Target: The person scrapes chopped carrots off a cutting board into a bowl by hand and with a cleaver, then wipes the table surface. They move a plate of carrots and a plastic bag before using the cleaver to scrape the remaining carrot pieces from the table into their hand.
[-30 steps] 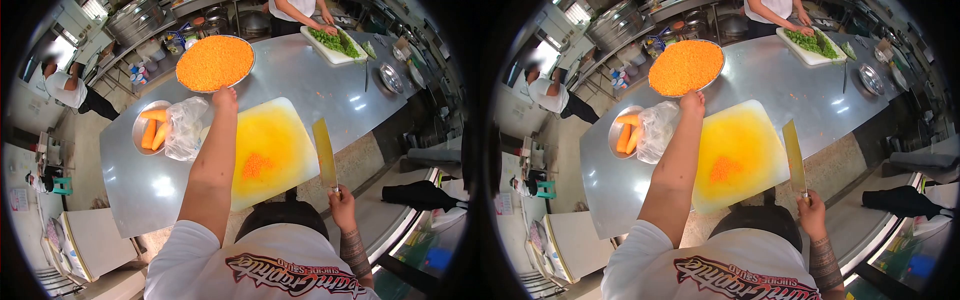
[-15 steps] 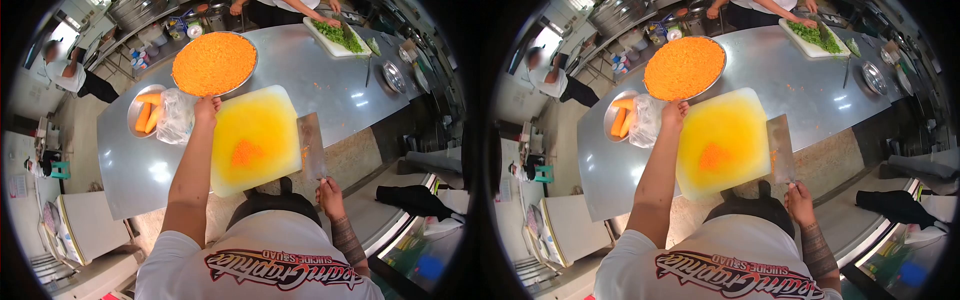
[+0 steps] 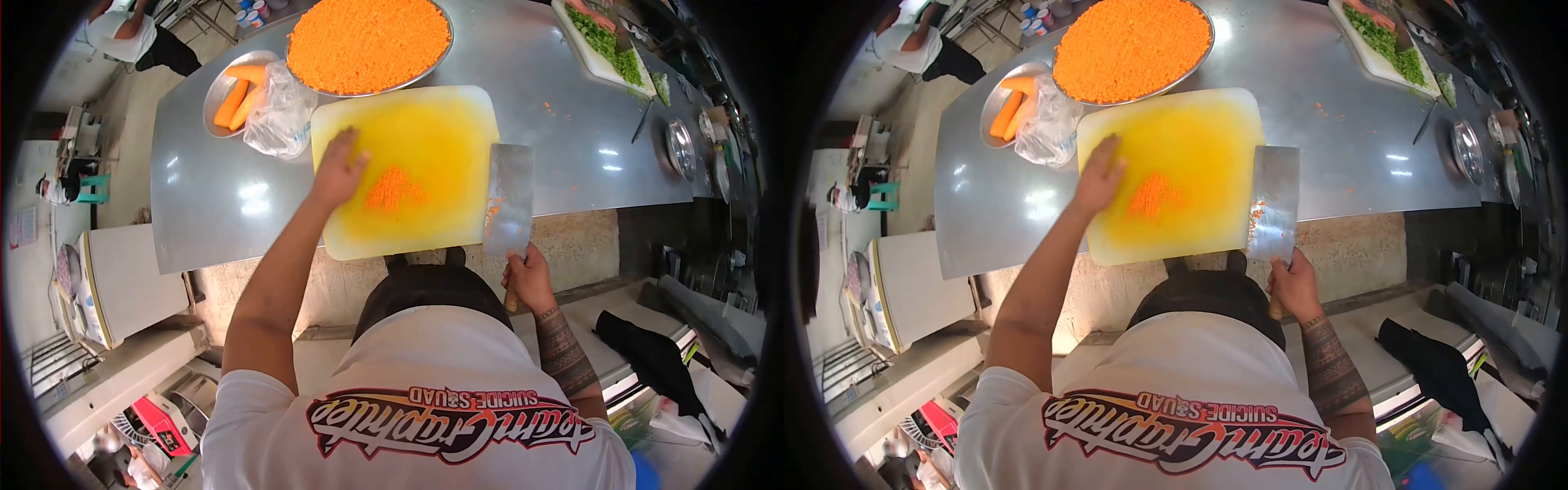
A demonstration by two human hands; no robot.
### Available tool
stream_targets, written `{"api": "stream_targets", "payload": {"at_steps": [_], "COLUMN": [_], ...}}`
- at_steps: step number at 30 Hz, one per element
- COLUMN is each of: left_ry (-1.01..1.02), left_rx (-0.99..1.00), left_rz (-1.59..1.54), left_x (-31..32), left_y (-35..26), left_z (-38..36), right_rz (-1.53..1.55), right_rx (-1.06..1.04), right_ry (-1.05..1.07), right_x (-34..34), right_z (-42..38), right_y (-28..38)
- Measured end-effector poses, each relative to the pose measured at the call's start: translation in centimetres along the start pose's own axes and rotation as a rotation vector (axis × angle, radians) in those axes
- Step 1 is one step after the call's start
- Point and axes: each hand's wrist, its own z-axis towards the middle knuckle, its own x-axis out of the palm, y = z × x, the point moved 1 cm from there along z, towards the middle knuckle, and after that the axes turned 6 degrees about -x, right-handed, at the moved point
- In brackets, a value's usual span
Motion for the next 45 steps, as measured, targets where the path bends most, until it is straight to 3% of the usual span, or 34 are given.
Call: {"api": "stream_targets", "payload": {"at_steps": [3, 7, 10, 13, 16, 20, 24, 31, 35, 39, 42, 45], "left_ry": [0.241, 0.46, 0.39, 0.069, -0.039, -0.077, -0.059, -0.198, -0.256, -0.307, -0.391, -0.482], "left_rx": [0.068, 0.241, 0.209, 0.007, -0.255, -0.29, -0.258, -0.245, -0.27, -0.147, -0.012, 0.08], "left_rz": [0.162, 0.029, -0.085, 0.063, 0.13, 0.192, 0.095, 0.026, -0.062, -0.117, -0.089, -0.013], "left_x": [0.1, 2.6, 1.6, -1.7, -0.9, 2.0, 3.2, 3.6, 3.0, 2.4, -1.1, -5.4], "left_y": [-5.1, -9.6, -8.8, -6.7, -6.9, -9.4, -11.8, -11.3, -11.1, -10.6, -12.3, -13.8], "left_z": [-2.5, -3.7, -4.8, -8.0, -12.1, -11.7, -10.2, -10.2, -10.4, -9.8, -4.2, 5.6], "right_rz": [-0.054, -0.11, -0.162, -0.256, -0.339, -0.366, -0.443, -0.505, -0.3, -0.227, -0.309, -0.238], "right_rx": [-0.02, -0.063, -0.078, -0.119, -0.159, -0.17, -0.248, -0.531, -0.646, -0.792, -0.766, -0.659], "right_ry": [0.044, 0.11, 0.188, 0.29, 0.389, 0.475, 0.537, 0.523, 0.541, 0.449, 0.463, 0.497], "right_x": [1.1, 2.0, 2.4, 2.6, 3.7, 6.9, 10.4, 16.0, 17.9, 17.6, 16.9, 14.9], "right_z": [1.0, 2.9, 4.5, 6.1, 6.9, 7.0, 6.2, 5.6, 4.9, 4.0, 6.1, 8.7], "right_y": [0.9, 2.2, 3.5, 4.8, 6.0, 6.2, 6.2, 4.6, 4.0, 6.2, 8.8, 18.4]}}
